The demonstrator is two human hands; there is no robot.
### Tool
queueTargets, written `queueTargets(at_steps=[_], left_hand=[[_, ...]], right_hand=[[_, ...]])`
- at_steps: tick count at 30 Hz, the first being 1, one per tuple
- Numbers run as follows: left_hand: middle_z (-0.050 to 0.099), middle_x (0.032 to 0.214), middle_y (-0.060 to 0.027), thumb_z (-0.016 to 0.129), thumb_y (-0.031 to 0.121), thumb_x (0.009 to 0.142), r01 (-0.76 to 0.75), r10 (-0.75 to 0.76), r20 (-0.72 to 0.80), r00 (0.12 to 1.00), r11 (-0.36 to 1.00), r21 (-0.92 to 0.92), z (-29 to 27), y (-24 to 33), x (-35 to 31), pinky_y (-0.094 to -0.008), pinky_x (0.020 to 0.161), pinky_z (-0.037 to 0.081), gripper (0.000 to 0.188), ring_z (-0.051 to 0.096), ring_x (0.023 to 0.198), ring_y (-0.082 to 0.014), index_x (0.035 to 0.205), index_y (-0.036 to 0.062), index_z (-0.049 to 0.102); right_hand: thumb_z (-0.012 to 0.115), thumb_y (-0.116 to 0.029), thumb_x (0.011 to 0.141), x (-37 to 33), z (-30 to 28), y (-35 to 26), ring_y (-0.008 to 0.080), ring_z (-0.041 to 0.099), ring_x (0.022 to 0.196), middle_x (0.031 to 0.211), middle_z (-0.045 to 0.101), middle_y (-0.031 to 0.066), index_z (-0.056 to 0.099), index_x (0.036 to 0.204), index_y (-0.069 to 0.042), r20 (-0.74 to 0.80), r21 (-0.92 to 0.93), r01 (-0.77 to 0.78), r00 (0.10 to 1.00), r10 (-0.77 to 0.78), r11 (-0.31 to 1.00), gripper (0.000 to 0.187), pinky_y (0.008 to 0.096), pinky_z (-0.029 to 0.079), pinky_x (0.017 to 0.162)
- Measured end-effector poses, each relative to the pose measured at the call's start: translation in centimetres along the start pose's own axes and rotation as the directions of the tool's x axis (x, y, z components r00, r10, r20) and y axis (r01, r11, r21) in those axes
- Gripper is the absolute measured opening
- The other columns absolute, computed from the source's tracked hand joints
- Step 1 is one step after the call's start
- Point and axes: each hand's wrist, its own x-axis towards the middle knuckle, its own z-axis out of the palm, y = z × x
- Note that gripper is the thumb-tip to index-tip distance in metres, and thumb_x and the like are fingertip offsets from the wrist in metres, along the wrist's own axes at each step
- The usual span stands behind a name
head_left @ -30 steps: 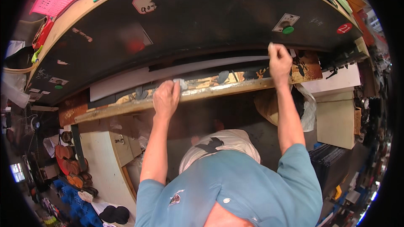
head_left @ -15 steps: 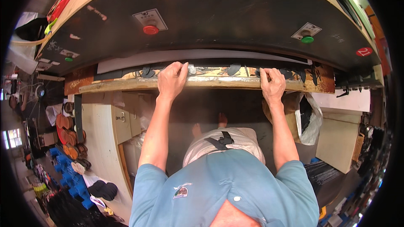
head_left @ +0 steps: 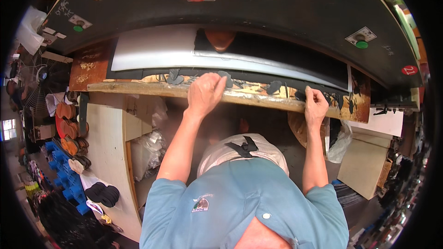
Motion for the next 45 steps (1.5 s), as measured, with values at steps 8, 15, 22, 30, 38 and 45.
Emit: queueTargets(at_steps=[8,15,22,30,38,45], left_hand=[[0.077,0.092,-0.0175,0.071,0.013,0.102,0.238,-0.226,0.077,0.971,0.910,-0.339,-5.3,1.3,-5.3,-0.0415,0.074,0.059,0.014,0.077,0.085,-0.0337,0.101,0.0007,0.078],[0.067,0.140,-0.0265,0.060,0.000,0.101,-0.016,0.019,-0.099,0.995,1.000,0.025,-6.7,-2.7,-4.0,-0.0544,0.117,0.045,0.037,0.062,0.134,-0.0449,0.138,-0.0031,0.064],[0.065,0.147,-0.0218,0.064,-0.001,0.096,-0.045,0.038,0.046,0.998,0.988,0.147,-7.8,-1.8,-10.4,-0.0577,0.123,0.040,0.039,0.054,0.145,-0.0434,0.135,-0.0032,0.067],[0.054,0.159,-0.0261,0.084,0.023,0.093,0.020,-0.009,0.056,0.998,0.979,-0.204,-7.6,4.2,-11.1,-0.0560,0.124,0.039,0.064,0.051,0.149,-0.0455,0.147,-0.0024,0.060],[0.056,0.157,-0.0274,0.078,0.023,0.102,0.278,-0.075,0.304,0.950,0.651,-0.706,-4.8,7.6,-11.0,-0.0414,0.119,0.048,0.060,0.057,0.146,-0.0365,0.151,-0.0048,0.058],[0.057,0.090,0.0035,0.057,0.019,0.116,0.549,-0.587,0.198,0.785,0.511,-0.662,-7.8,3.7,-12.1,-0.0331,0.085,0.066,0.026,0.055,0.081,-0.0052,0.115,-0.0007,0.073]], right_hand=[[0.086,-0.022,0.089,-4.6,12.0,-8.8,0.0341,0.065,0.128,0.141,0.064,0.0228,0.063,0.141,0.007,0.381,0.131,0.506,0.768,-0.514,0.853,0.064,0.0421,0.052,0.110],[0.086,-0.042,0.071,-11.5,20.6,-13.0,0.0613,0.041,0.140,0.162,0.031,0.0447,0.052,0.154,0.008,0.442,-0.323,0.615,0.770,-0.461,0.719,0.103,0.0620,0.042,0.116],[0.087,-0.030,0.070,-14.9,14.8,-11.7,0.0491,0.047,0.143,0.165,0.034,0.0369,0.059,0.152,0.000,0.479,0.049,0.425,0.784,-0.394,0.904,0.092,0.0526,0.044,0.120],[0.084,-0.021,0.076,-14.0,8.2,-11.1,0.0297,0.051,0.147,0.158,0.051,0.0228,0.040,0.160,0.014,0.585,0.551,-0.245,0.795,-0.159,0.798,0.101,0.0415,0.035,0.127],[0.082,-0.025,0.077,-14.1,8.2,-10.1,0.0294,0.052,0.146,0.155,0.053,0.0228,0.041,0.161,0.013,0.602,0.606,-0.325,0.784,-0.153,0.726,0.101,0.0396,0.036,0.126],[0.080,-0.025,0.075,-13.8,8.2,-10.0,0.0277,0.053,0.144,0.154,0.056,0.0211,0.045,0.159,0.011,0.603,0.649,-0.372,0.783,-0.151,0.664,0.098,0.0370,0.038,0.123]])
